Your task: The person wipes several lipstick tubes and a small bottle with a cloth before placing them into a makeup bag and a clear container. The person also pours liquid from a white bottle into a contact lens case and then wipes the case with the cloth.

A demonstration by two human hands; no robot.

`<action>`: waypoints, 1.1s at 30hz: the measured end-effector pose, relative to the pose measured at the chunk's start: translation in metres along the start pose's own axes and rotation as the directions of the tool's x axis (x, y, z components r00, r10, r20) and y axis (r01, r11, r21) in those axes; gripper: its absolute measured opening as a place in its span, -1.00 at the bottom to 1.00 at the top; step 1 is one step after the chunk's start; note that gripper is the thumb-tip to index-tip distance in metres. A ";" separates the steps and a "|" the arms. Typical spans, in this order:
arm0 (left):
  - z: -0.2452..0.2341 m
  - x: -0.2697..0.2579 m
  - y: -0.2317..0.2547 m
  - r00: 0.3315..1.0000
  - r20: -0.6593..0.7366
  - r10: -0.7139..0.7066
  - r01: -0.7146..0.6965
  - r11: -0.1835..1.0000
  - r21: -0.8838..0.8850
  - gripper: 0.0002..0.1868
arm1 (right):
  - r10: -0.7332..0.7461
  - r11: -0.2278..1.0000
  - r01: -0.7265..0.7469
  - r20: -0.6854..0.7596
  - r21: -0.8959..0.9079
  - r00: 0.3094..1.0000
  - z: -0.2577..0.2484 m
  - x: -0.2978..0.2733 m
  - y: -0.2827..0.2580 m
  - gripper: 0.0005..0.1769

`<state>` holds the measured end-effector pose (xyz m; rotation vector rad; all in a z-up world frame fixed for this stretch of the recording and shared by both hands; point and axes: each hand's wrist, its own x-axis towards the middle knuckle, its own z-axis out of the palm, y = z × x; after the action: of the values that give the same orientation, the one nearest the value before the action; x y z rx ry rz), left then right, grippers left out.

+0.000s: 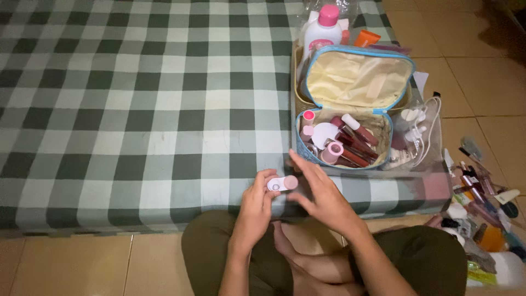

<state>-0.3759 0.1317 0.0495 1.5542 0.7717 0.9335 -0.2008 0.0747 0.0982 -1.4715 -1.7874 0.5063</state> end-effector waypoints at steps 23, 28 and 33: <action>-0.005 0.004 -0.026 0.992 -0.082 0.099 -0.081 0.976 0.204 -0.75 | 0.093 0.988 -0.089 0.025 -0.126 0.995 0.021 0.017 0.007 -0.02; -0.004 0.009 -0.033 0.983 -0.130 0.128 -0.107 0.982 0.155 -0.70 | 0.138 0.990 -0.143 -0.211 -0.007 0.968 0.030 0.004 0.018 0.01; 0.004 0.020 -0.041 0.961 -0.225 0.159 -0.135 0.984 0.120 -0.63 | 0.180 0.982 -0.140 -0.380 0.129 0.908 0.055 -0.018 0.026 -0.04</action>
<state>-0.3621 0.1544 0.0120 1.6270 0.8904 1.2187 -0.2240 0.0727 0.0395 -1.5331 -1.3190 0.3461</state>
